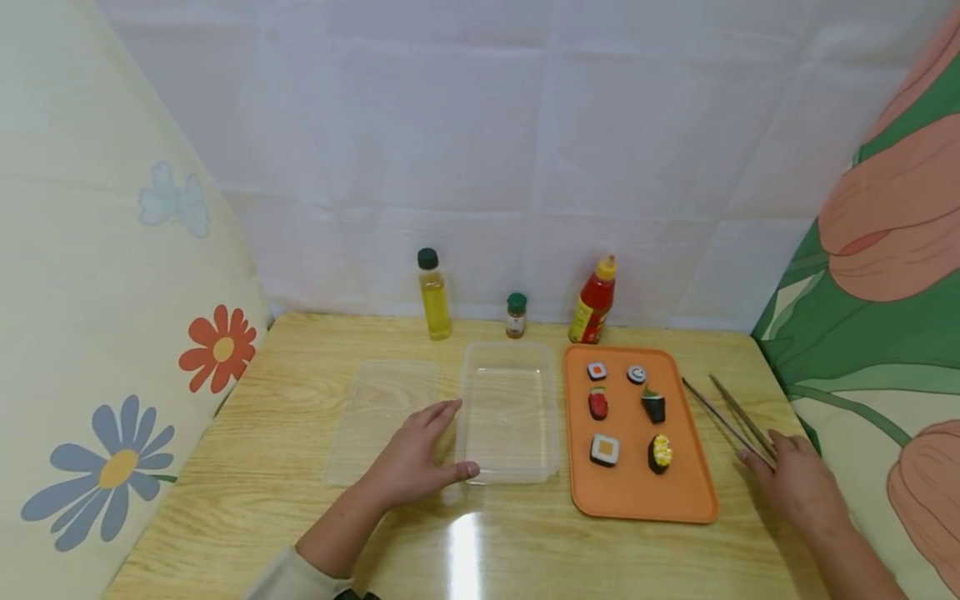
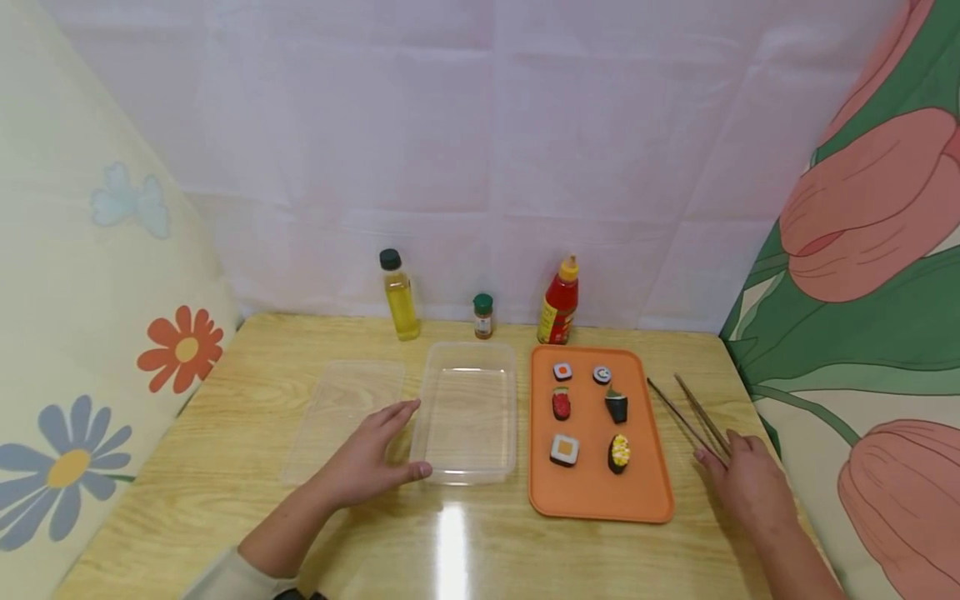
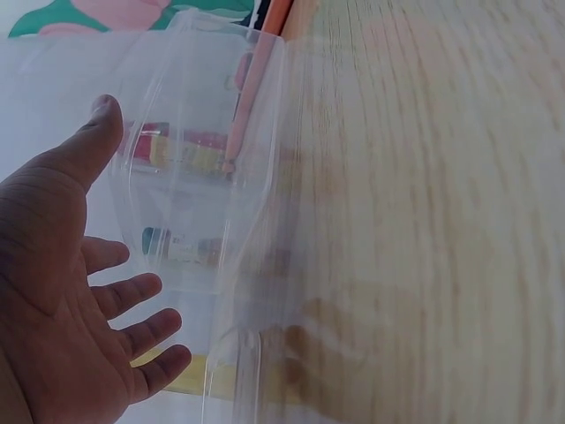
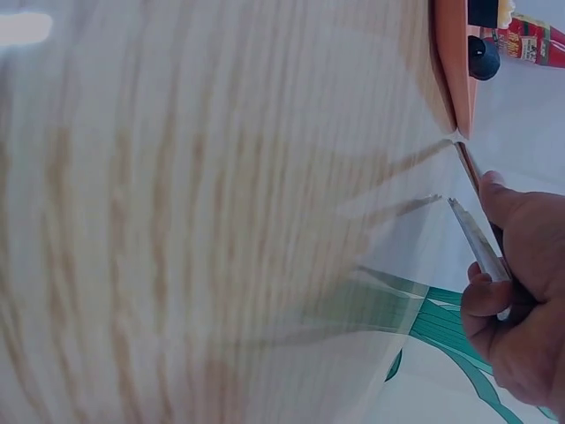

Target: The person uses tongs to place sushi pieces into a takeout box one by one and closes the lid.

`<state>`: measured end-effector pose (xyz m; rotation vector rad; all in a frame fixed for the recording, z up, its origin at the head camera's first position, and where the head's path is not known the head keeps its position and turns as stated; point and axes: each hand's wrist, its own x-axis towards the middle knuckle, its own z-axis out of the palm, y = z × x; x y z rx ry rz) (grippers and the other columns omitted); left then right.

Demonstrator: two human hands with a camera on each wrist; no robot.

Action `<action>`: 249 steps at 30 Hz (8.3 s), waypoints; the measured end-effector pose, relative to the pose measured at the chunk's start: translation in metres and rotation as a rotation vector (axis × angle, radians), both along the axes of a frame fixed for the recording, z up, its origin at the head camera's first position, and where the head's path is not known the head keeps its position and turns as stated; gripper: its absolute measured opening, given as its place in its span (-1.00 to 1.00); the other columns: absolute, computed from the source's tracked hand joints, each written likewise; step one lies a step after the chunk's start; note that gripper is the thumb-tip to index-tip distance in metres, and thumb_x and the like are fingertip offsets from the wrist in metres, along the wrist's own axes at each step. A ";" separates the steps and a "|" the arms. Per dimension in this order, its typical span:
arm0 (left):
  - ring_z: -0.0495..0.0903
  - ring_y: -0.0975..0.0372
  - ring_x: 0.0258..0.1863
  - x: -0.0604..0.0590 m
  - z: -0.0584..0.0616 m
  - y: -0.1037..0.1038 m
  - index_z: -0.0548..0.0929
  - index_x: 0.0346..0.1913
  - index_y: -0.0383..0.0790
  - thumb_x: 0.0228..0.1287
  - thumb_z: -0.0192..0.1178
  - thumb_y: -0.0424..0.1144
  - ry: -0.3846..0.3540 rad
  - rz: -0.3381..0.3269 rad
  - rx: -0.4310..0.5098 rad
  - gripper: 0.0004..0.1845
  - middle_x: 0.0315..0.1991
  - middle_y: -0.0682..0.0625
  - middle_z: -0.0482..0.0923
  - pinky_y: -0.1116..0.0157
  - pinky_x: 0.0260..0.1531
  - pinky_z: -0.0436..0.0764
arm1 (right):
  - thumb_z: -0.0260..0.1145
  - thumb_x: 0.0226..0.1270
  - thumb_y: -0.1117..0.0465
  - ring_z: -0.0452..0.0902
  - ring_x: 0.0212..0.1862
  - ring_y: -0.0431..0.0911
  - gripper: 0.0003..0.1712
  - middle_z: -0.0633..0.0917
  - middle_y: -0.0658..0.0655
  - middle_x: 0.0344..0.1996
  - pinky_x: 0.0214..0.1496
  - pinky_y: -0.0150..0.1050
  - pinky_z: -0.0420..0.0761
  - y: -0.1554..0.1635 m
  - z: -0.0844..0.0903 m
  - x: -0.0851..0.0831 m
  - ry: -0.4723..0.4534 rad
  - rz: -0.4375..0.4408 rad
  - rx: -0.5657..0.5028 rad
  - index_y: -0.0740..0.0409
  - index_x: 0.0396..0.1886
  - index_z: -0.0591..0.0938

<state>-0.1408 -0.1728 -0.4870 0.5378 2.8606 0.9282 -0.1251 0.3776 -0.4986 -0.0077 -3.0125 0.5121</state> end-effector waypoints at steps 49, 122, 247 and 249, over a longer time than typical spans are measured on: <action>0.15 -0.24 0.52 0.003 -0.002 0.004 0.18 0.66 0.10 0.14 0.41 0.39 -0.125 0.065 0.064 0.10 0.57 -0.16 0.21 -0.33 0.31 0.35 | 0.51 0.32 0.20 0.66 -0.13 0.35 -0.53 0.70 0.40 -0.13 -0.13 0.30 0.60 -0.057 0.014 -0.022 0.284 0.174 -0.089 0.48 0.06 0.68; 0.15 -0.23 0.52 0.002 -0.002 0.006 0.22 0.64 0.14 0.05 0.51 0.33 -0.157 0.108 0.117 0.11 0.54 -0.16 0.25 -0.30 0.34 0.33 | 0.46 0.41 0.06 0.68 -0.28 0.19 -0.55 0.70 0.26 -0.18 -0.26 0.16 0.67 -0.087 0.020 -0.043 0.136 0.301 0.091 0.34 0.07 0.73; 0.08 -0.24 0.56 -0.002 0.006 0.006 0.20 0.65 0.08 0.06 0.52 0.30 -0.172 0.077 0.104 0.13 0.58 -0.17 0.18 -0.31 0.37 0.27 | 0.46 0.42 0.06 0.53 -0.39 -0.18 -0.72 0.62 -0.05 -0.35 -0.33 -0.18 0.61 -0.160 0.075 -0.065 0.147 0.594 0.051 0.14 -0.04 0.80; 0.09 -0.24 0.55 -0.002 0.006 0.006 0.21 0.65 0.07 0.06 0.53 0.29 -0.170 0.078 0.105 0.13 0.58 -0.17 0.18 -0.31 0.37 0.28 | 0.46 0.42 0.06 0.40 -0.44 -0.24 -0.70 0.57 -0.09 -0.39 -0.39 -0.26 0.51 -0.162 0.074 -0.066 0.139 0.598 0.051 0.16 -0.03 0.79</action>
